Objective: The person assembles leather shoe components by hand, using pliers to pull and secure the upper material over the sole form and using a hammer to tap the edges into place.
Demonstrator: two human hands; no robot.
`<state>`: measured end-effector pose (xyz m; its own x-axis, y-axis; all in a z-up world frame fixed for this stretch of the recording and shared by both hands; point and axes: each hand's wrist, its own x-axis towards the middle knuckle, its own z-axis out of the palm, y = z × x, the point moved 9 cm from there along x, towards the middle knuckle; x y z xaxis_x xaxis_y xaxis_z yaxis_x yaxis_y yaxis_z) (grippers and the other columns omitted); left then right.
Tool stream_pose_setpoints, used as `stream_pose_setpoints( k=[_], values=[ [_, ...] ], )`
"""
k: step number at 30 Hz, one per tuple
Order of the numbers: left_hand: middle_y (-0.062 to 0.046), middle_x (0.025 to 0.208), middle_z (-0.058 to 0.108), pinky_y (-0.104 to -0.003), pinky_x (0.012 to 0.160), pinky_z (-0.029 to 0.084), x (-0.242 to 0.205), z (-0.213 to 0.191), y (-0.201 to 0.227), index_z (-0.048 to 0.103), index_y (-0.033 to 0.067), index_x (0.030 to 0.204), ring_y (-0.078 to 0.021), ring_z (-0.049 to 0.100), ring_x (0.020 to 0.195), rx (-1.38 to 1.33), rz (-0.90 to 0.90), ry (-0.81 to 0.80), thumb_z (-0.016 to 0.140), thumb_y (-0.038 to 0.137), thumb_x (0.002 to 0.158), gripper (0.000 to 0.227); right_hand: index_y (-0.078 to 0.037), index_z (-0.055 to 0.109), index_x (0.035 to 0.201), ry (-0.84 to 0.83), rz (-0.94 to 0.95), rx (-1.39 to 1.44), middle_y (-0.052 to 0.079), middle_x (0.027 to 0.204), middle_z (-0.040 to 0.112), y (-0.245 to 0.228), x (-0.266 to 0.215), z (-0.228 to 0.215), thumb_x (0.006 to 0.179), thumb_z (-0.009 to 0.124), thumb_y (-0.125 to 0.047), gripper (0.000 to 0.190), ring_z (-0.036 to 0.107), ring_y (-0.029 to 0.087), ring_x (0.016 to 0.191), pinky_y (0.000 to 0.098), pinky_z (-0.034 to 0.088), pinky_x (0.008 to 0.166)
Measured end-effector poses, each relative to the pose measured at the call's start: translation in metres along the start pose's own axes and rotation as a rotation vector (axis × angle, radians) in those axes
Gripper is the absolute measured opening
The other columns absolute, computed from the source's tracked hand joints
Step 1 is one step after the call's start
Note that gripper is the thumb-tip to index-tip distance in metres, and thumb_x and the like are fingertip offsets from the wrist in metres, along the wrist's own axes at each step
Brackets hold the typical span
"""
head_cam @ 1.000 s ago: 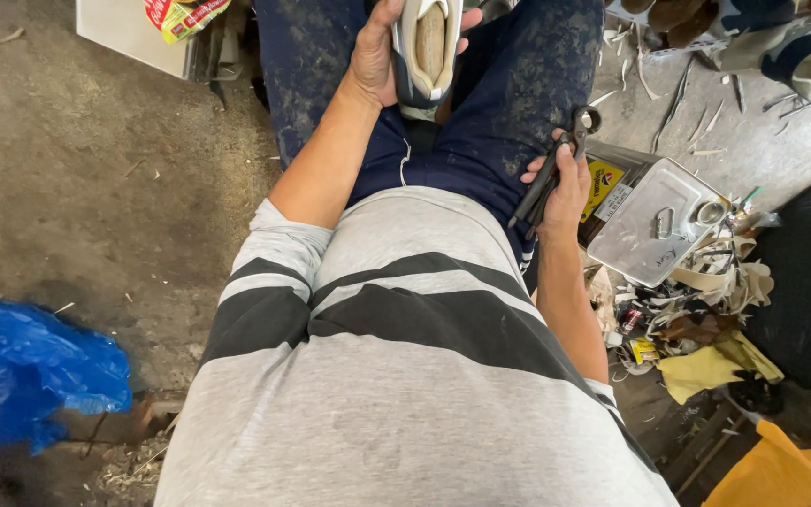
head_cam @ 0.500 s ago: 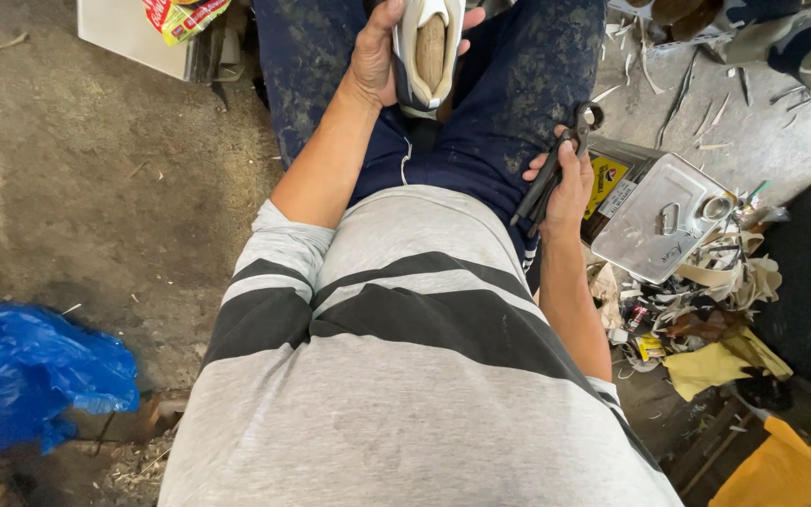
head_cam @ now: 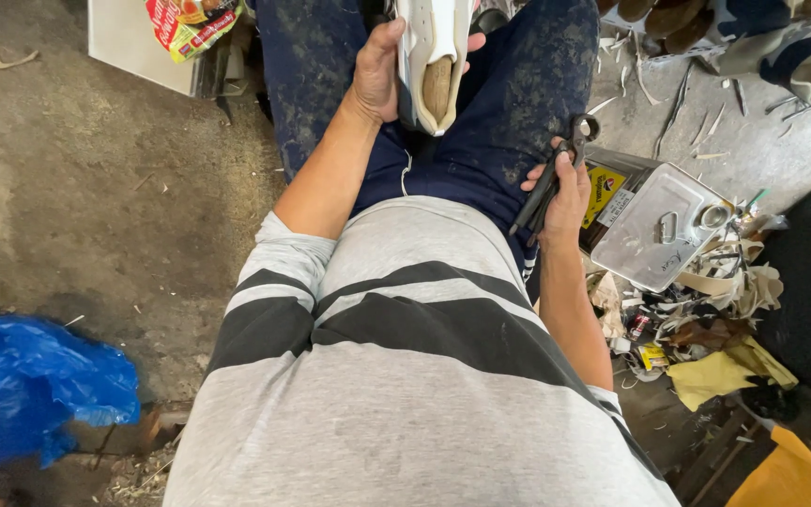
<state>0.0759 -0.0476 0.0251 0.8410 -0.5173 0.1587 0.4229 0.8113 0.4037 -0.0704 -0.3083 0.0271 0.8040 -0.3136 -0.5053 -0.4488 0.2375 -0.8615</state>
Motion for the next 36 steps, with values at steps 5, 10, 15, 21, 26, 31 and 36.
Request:
stream_pose_setpoints(
  k=[5,10,15,21,26,31,36],
  values=[
    [-0.015,0.158,0.052,-0.053,0.119,0.051,-0.002,0.001,-0.004,0.045,0.0086,0.157,-0.0485,0.048,0.151,0.01,-0.037,0.008,0.067,0.052,0.101,0.074,-0.004,0.063,0.13,0.005,0.014,-0.006,0.011,0.074,0.071,0.004,0.002,-0.003,0.099,0.061,-0.035,0.044,0.069,0.016,0.056,0.0189,0.055,0.056],
    [-0.016,0.161,0.05,-0.054,0.117,0.053,-0.003,0.005,-0.006,0.042,0.0077,0.159,-0.0562,0.049,0.15,0.03,-0.071,0.043,0.068,0.055,0.098,0.081,-0.004,0.064,0.129,0.011,0.01,0.004,0.011,0.075,0.07,0.002,-0.001,-0.002,0.098,0.064,-0.036,0.045,0.068,0.016,0.057,0.0192,0.057,0.057],
    [-0.03,0.149,0.056,-0.053,0.124,0.049,0.005,0.068,0.037,0.043,0.004,0.155,-0.0415,0.058,0.141,0.181,0.241,-0.005,0.06,0.044,0.111,0.062,-0.005,0.064,0.129,0.021,0.034,-0.009,0.011,0.074,0.071,0.004,0.001,-0.001,0.098,0.064,-0.037,0.044,0.069,0.015,0.057,0.0176,0.055,0.055],
    [-0.02,0.154,0.056,-0.053,0.116,0.048,0.007,0.062,0.078,0.05,0.004,0.154,-0.0366,0.056,0.14,-0.111,0.319,0.177,0.049,0.056,0.1,0.075,-0.003,0.062,0.131,-0.027,-0.036,-0.024,0.011,0.075,0.071,-0.005,0.012,0.003,0.1,0.061,-0.036,0.046,0.07,0.016,0.059,0.0183,0.054,0.057],
    [-0.009,0.155,0.06,-0.059,0.118,0.051,-0.005,0.021,0.047,0.054,0.0188,0.152,-0.039,0.055,0.149,-0.149,0.148,0.166,0.06,0.061,0.099,0.068,-0.004,0.062,0.132,-0.023,-0.021,-0.05,0.009,0.076,0.071,-0.002,-0.003,0.002,0.1,0.06,-0.037,0.046,0.069,0.014,0.059,0.0178,0.055,0.06],
    [-0.003,0.158,0.057,-0.054,0.121,0.05,-0.002,0.025,0.03,0.055,0.0192,0.155,-0.0415,0.042,0.161,-0.286,0.132,0.072,0.058,0.07,0.099,0.076,-0.002,0.061,0.133,-0.039,-0.013,0.028,0.011,0.076,0.07,0.003,0.0,-0.002,0.1,0.062,-0.035,0.046,0.068,0.014,0.058,0.0201,0.058,0.062],
    [-0.006,0.171,0.044,-0.055,0.13,0.045,-0.002,0.013,0.028,0.047,0.0232,0.161,-0.042,0.037,0.165,-0.201,0.162,0.071,0.053,0.076,0.098,0.083,-0.003,0.061,0.134,-0.033,-0.005,0.017,0.009,0.076,0.07,0.005,0.0,-0.004,0.098,0.063,-0.036,0.049,0.068,0.014,0.059,0.0202,0.058,0.063]
  ],
)
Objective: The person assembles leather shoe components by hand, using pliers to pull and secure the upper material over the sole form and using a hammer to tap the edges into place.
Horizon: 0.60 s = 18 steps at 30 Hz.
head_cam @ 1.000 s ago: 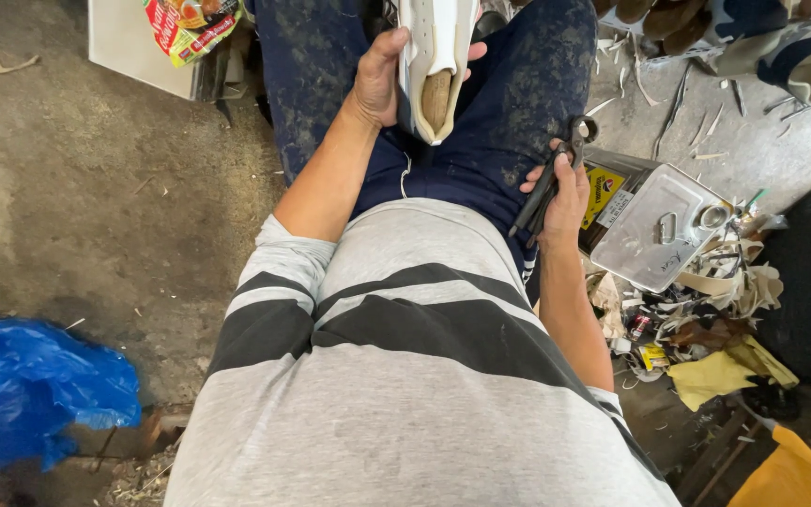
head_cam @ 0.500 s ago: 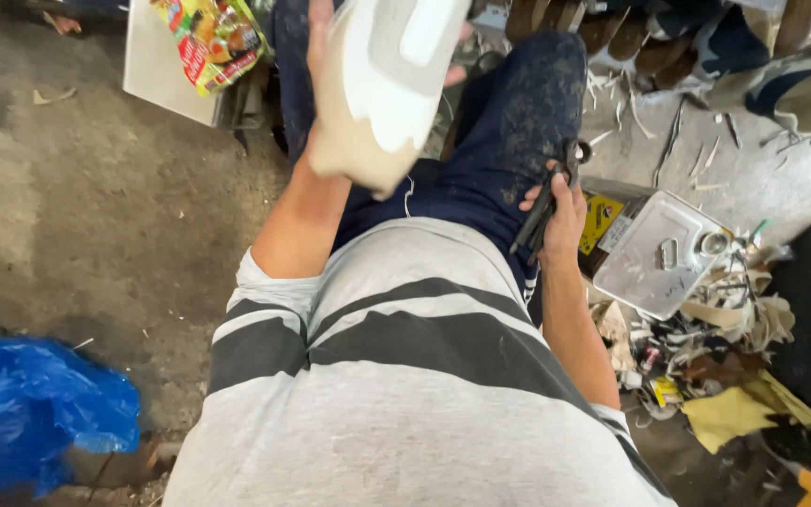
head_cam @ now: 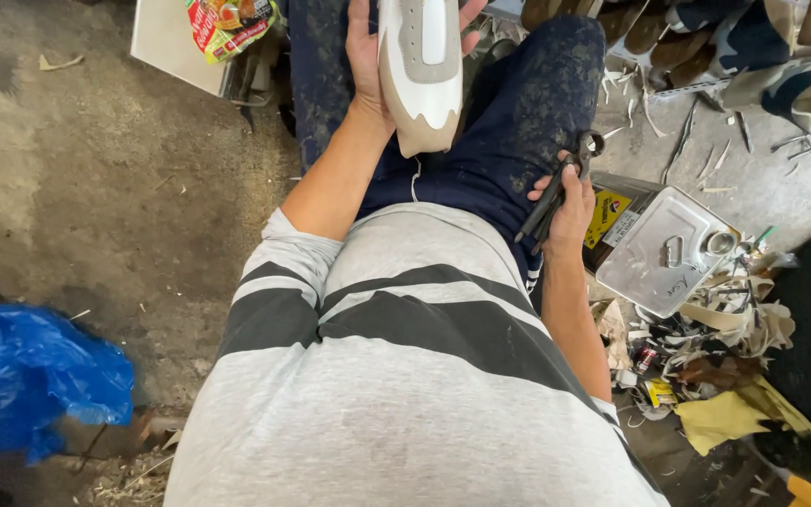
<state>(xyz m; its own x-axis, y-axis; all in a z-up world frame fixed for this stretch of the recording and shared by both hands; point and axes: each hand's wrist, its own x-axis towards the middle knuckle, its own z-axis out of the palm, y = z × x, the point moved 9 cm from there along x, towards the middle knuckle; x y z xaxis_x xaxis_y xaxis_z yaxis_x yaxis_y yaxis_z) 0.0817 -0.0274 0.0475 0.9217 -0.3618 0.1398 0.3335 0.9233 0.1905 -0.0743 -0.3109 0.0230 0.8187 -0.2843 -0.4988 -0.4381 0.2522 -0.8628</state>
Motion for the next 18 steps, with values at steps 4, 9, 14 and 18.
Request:
stream_pose_setpoints(
  k=[4,9,14,18],
  values=[
    [-0.007,0.168,0.046,-0.054,0.127,0.045,0.0,-0.001,0.0,0.051,0.0221,0.159,-0.0422,0.036,0.165,0.022,0.012,-0.04,0.053,0.076,0.099,0.08,-0.002,0.059,0.129,-0.04,-0.063,0.06,0.016,0.077,0.071,0.014,0.014,-0.007,0.103,0.061,-0.03,0.038,0.072,0.021,0.061,0.0248,0.061,0.058],
    [-0.01,0.167,0.047,-0.055,0.128,0.045,-0.004,-0.001,-0.001,0.051,0.019,0.158,-0.0425,0.038,0.163,0.018,-0.001,-0.004,0.054,0.075,0.098,0.082,-0.002,0.058,0.128,-0.073,-0.115,0.104,0.021,0.078,0.072,0.021,0.022,-0.014,0.106,0.059,-0.025,0.031,0.077,0.026,0.064,0.0288,0.065,0.056],
    [-0.014,0.165,0.048,-0.055,0.128,0.045,-0.001,0.0,-0.005,0.05,0.0144,0.157,-0.043,0.042,0.16,0.011,-0.037,0.035,0.055,0.074,0.096,0.086,-0.001,0.059,0.133,-0.087,-0.12,0.125,0.021,0.078,0.073,0.022,0.022,-0.015,0.108,0.058,-0.024,0.034,0.077,0.026,0.065,0.0286,0.065,0.057],
    [-0.016,0.163,0.048,-0.056,0.129,0.045,0.0,0.001,-0.006,0.05,0.0121,0.156,-0.0433,0.043,0.158,0.009,-0.051,0.053,0.055,0.074,0.095,0.087,-0.001,0.059,0.134,-0.088,-0.114,0.13,0.021,0.077,0.072,0.011,0.015,-0.007,0.107,0.058,-0.024,0.035,0.077,0.026,0.065,0.029,0.065,0.057]
  ],
)
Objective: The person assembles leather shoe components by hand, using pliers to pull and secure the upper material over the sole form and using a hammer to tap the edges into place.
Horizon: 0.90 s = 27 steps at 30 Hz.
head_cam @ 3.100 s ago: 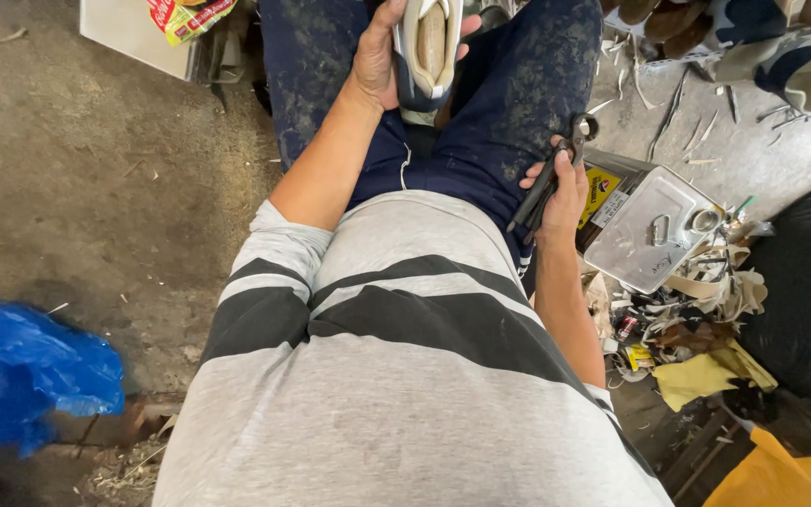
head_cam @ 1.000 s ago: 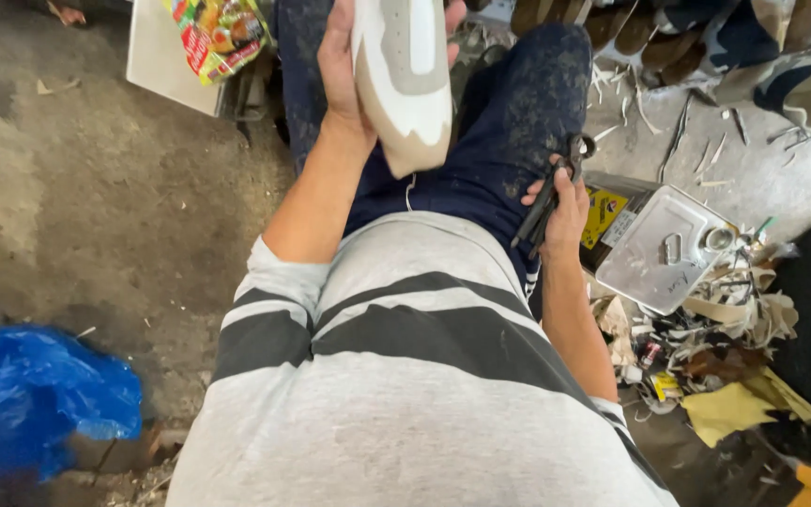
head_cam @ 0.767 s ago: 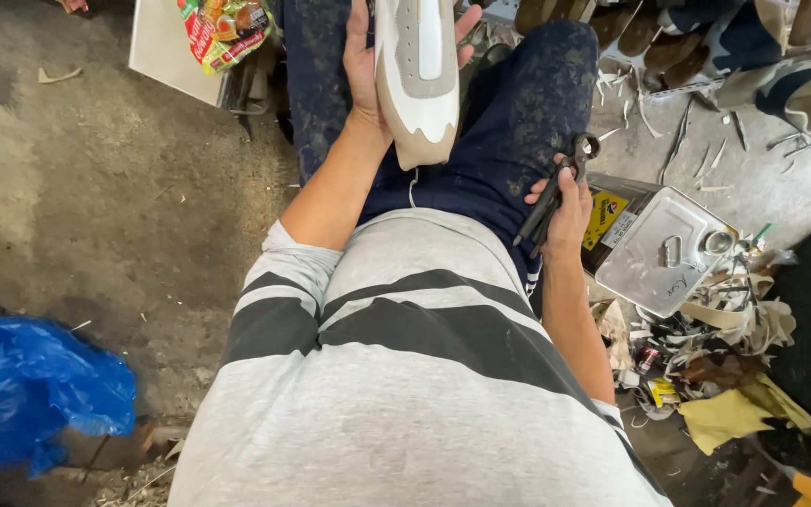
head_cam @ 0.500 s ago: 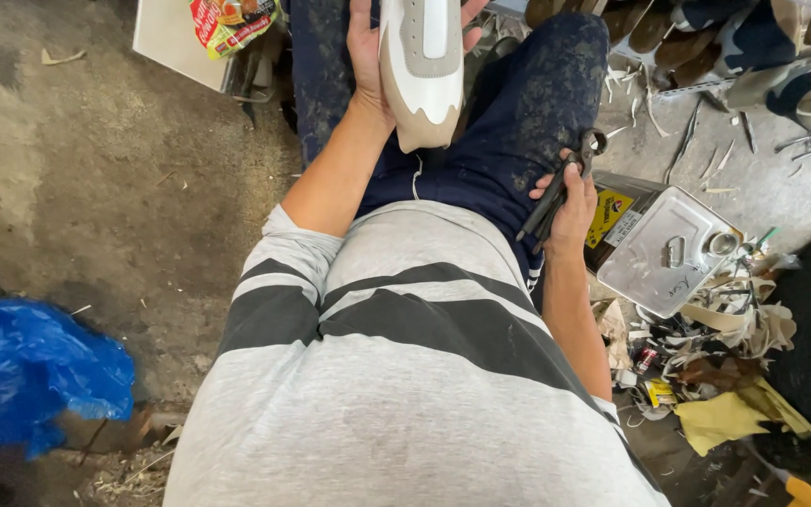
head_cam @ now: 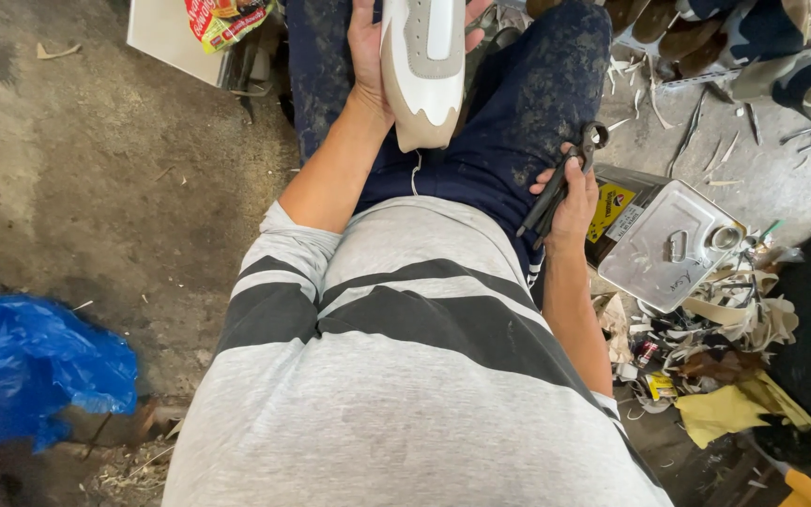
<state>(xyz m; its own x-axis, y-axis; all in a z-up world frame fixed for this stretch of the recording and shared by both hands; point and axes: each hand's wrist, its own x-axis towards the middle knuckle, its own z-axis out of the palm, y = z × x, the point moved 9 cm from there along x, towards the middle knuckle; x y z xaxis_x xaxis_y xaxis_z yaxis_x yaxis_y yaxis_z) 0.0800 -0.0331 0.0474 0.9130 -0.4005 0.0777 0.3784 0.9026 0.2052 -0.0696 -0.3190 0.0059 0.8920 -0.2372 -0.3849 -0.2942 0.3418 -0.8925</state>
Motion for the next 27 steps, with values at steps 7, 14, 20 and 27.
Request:
stream_pose_setpoints(
  k=[7,14,20,27],
  values=[
    [-0.014,0.169,0.044,-0.059,0.127,0.049,0.0,-0.007,-0.005,0.047,0.0147,0.159,-0.047,0.04,0.164,-0.062,-0.044,0.065,0.063,0.068,0.091,0.088,-0.004,0.063,0.132,0.086,0.101,-0.139,0.01,0.076,0.071,-0.015,-0.012,0.013,0.098,0.062,-0.037,0.047,0.068,0.014,0.058,0.0184,0.056,0.059],
    [-0.023,0.134,0.067,-0.052,0.102,0.06,0.005,0.034,-0.001,0.056,-0.0017,0.143,-0.038,0.069,0.12,0.123,-0.094,0.079,0.065,0.057,0.093,0.078,-0.004,0.062,0.131,0.082,0.102,-0.119,0.011,0.075,0.07,-0.009,-0.01,0.009,0.098,0.064,-0.037,0.047,0.067,0.015,0.056,0.0189,0.056,0.058],
    [0.001,0.122,0.066,-0.043,0.114,0.042,-0.025,-0.022,0.027,0.064,0.0244,0.129,-0.0212,0.059,0.123,-0.154,0.377,-0.393,0.038,0.054,0.107,0.045,-0.002,0.062,0.132,0.094,0.093,-0.143,0.011,0.074,0.071,-0.012,-0.009,0.01,0.099,0.062,-0.037,0.047,0.07,0.015,0.058,0.0175,0.053,0.054],
    [-0.013,0.172,0.035,-0.059,0.116,0.054,-0.026,0.042,-0.013,0.031,0.0109,0.164,-0.0429,0.052,0.148,0.118,-0.127,-0.03,0.077,0.056,0.087,0.101,-0.003,0.064,0.131,0.12,0.103,-0.196,0.012,0.074,0.071,-0.006,-0.008,0.003,0.1,0.059,-0.035,0.044,0.069,0.017,0.056,0.0188,0.053,0.054]
  ],
)
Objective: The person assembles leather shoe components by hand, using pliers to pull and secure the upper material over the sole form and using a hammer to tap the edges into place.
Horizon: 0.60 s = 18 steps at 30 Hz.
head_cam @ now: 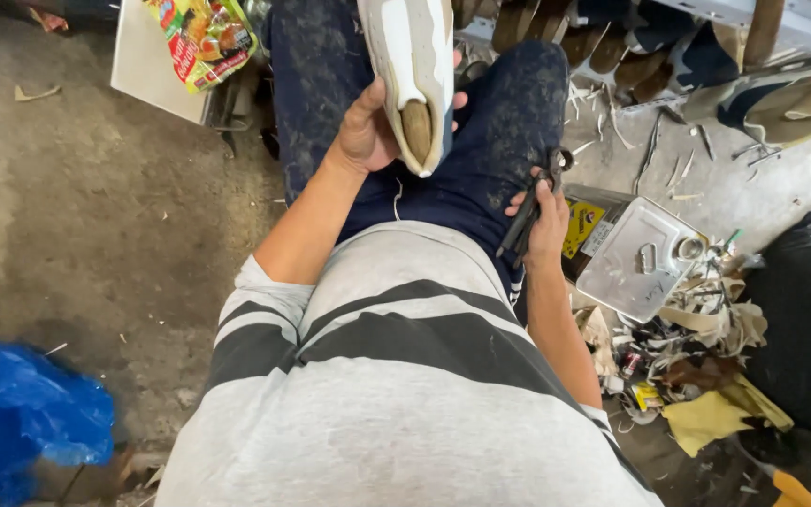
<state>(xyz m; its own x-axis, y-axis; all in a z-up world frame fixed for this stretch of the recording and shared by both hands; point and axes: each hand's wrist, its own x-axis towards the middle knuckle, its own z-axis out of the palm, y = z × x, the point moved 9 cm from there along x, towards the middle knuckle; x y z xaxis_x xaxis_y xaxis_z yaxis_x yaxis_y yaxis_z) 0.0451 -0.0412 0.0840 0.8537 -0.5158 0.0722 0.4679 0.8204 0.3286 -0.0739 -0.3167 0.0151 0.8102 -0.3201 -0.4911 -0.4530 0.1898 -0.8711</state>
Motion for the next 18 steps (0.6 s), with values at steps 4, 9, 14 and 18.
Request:
stream_pose_setpoints(
  k=[4,9,14,18],
  values=[
    [-0.018,0.153,0.053,-0.055,0.119,0.05,-0.006,-0.011,-0.007,0.04,0.0047,0.157,-0.0372,0.061,0.134,0.146,-0.024,-0.059,0.079,0.045,0.097,0.081,-0.003,0.063,0.132,0.004,0.032,0.033,0.011,0.075,0.07,-0.005,-0.003,0.004,0.1,0.061,-0.034,0.044,0.068,0.014,0.057,0.0191,0.055,0.06],
    [-0.016,0.138,0.067,-0.055,0.114,0.05,-0.015,-0.036,-0.03,0.054,0.0082,0.145,-0.0316,0.065,0.128,0.069,0.035,0.186,0.072,0.017,0.098,0.051,0.003,0.055,0.138,-0.094,-0.061,0.098,0.018,0.079,0.073,0.015,0.013,-0.01,0.108,0.057,-0.026,0.042,0.077,0.022,0.066,0.0283,0.065,0.06],
    [-0.017,0.14,0.065,-0.051,0.115,0.05,-0.012,-0.033,-0.027,0.051,0.0073,0.148,-0.0302,0.064,0.129,0.068,-0.001,0.167,0.074,0.017,0.098,0.056,0.003,0.053,0.14,-0.1,-0.058,0.084,0.017,0.08,0.074,0.016,0.013,-0.007,0.109,0.057,-0.028,0.044,0.077,0.021,0.069,0.0298,0.065,0.063],
    [-0.018,0.138,0.067,-0.05,0.114,0.051,-0.012,-0.027,-0.024,0.052,0.0055,0.147,-0.0299,0.065,0.128,0.055,-0.001,0.19,0.074,0.016,0.098,0.055,0.001,0.055,0.138,-0.088,-0.055,0.089,0.016,0.079,0.074,0.013,0.011,-0.005,0.109,0.058,-0.028,0.041,0.077,0.021,0.067,0.0295,0.064,0.062]
  ],
)
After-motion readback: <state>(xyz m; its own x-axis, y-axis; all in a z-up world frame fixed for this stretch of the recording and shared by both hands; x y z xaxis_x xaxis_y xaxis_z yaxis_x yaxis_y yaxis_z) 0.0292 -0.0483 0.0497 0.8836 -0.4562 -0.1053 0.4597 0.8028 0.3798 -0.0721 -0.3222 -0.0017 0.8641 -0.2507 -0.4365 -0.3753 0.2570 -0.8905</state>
